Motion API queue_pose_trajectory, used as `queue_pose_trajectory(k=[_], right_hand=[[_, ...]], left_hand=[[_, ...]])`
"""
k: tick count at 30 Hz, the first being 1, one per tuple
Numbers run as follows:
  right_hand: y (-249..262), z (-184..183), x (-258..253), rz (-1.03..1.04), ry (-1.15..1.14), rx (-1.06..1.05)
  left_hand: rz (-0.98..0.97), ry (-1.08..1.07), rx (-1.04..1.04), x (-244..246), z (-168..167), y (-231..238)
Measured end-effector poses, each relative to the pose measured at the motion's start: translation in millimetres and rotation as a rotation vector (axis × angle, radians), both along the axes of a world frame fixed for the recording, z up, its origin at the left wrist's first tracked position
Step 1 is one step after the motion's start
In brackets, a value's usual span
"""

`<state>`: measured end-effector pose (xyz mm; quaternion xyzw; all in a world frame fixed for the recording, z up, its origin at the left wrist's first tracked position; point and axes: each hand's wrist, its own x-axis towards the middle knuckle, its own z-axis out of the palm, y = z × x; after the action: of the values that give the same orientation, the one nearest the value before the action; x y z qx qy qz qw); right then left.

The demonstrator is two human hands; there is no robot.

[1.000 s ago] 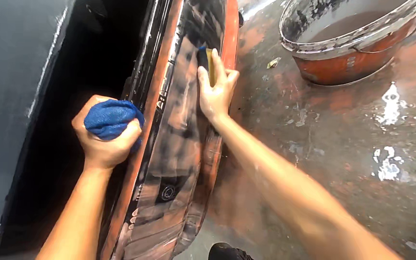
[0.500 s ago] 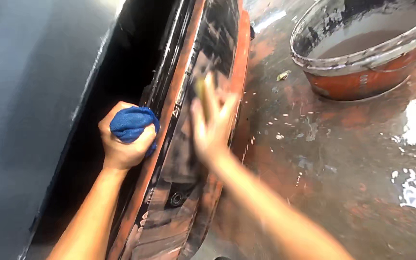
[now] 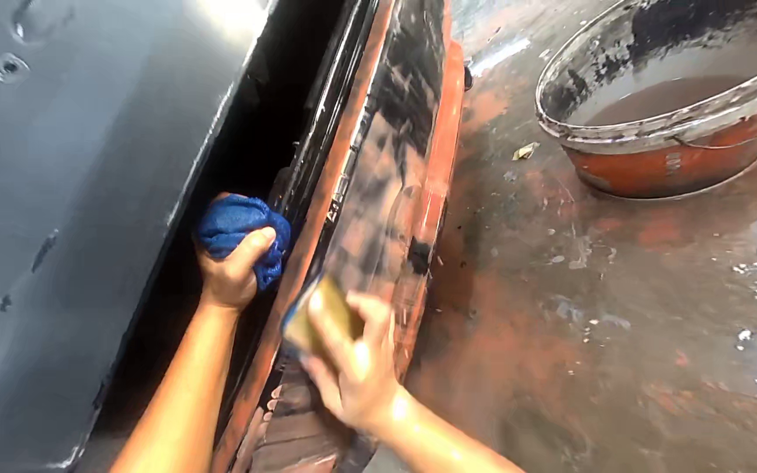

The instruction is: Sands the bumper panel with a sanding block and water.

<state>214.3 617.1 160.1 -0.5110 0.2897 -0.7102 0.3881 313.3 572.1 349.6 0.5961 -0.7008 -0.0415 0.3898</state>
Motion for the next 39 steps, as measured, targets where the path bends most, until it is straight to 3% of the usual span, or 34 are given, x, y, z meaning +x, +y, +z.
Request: queue_pose_trajectory(k=[1,3,6,7,9,12,13,14,16,19,20,22,25,26,28,32,33,35,38,39], right_hand=[[6.8,-5.8,4.5,-0.003,0.0,-0.078],[-43.5,-7.0,4.1,-0.022,-0.004,-0.114],[-181.7,11.1,0.2,-0.097,0.05,0.139],[-205.3,19.8,-1.5,-0.109,0.065,0.221],[-171.8,32.5,-9.2,-0.112,0.069,0.251],[-19.9,15.5,-9.5,0.013,0.031,-0.044],[7.6,6.8,-5.7,0.03,0.032,-0.135],[8.0,1.9,-4.4,0.038,0.037,-0.209],[-39.0,3.3,-4.3,0.024,0.014,-0.224],[-144.9,20.3,-1.6,-0.101,-0.01,0.002],[-155.1,26.7,-2.7,-0.099,0.01,0.088],[-106.4,33.5,-15.1,-0.037,0.069,0.147],[17.6,5.1,-11.0,0.072,0.053,-0.128],[30.2,-3.1,-7.6,0.09,0.061,-0.234],[-7.5,-4.3,-6.1,0.092,0.025,-0.303],[-167.0,15.2,1.9,-0.108,-0.013,0.094],[-178.7,21.2,0.3,-0.113,-0.003,0.176],[-126.2,30.2,-14.5,-0.044,0.034,0.181],[17.0,3.8,-14.6,0.13,0.031,-0.167],[36.8,-5.5,-9.7,0.149,0.05,-0.293]], left_hand=[[0.005,0.005,0.003,1.9,0.9,-0.3],[-0.015,0.011,0.015,5.1,1.3,-0.1],[-0.015,0.049,0.004,4.4,0.1,-2.3],[-0.01,0.054,-0.002,3.8,-0.4,-1.3],[-0.006,0.076,-0.007,2.0,-0.2,-1.0],[0.023,0.1,-0.023,0.8,0.3,-1.4],[0.03,0.105,-0.024,1.5,1.1,0.0],[0.028,0.106,-0.016,3.4,2.2,-0.2],[0.015,0.113,-0.008,6.5,2.3,0.0],[-0.003,0.133,-0.028,4.4,0.2,-4.0],[0.003,0.129,-0.034,3.9,-0.3,-2.3],[0.037,0.113,-0.032,1.8,-0.4,2.8],[0.056,0.158,-0.033,3.3,0.5,0.1],[0.057,0.176,-0.033,4.4,1.1,1.0],[0.045,0.193,-0.034,7.9,1.7,1.6],[0.039,0.169,-0.035,7.6,1.0,-1.8],[0.049,0.16,-0.042,5.9,0.1,0.0],[0.063,0.141,-0.03,3.2,0.9,2.4],[0.055,0.155,-0.04,3.5,0.2,-0.5],[0.047,0.161,-0.041,4.2,0.6,0.2]])
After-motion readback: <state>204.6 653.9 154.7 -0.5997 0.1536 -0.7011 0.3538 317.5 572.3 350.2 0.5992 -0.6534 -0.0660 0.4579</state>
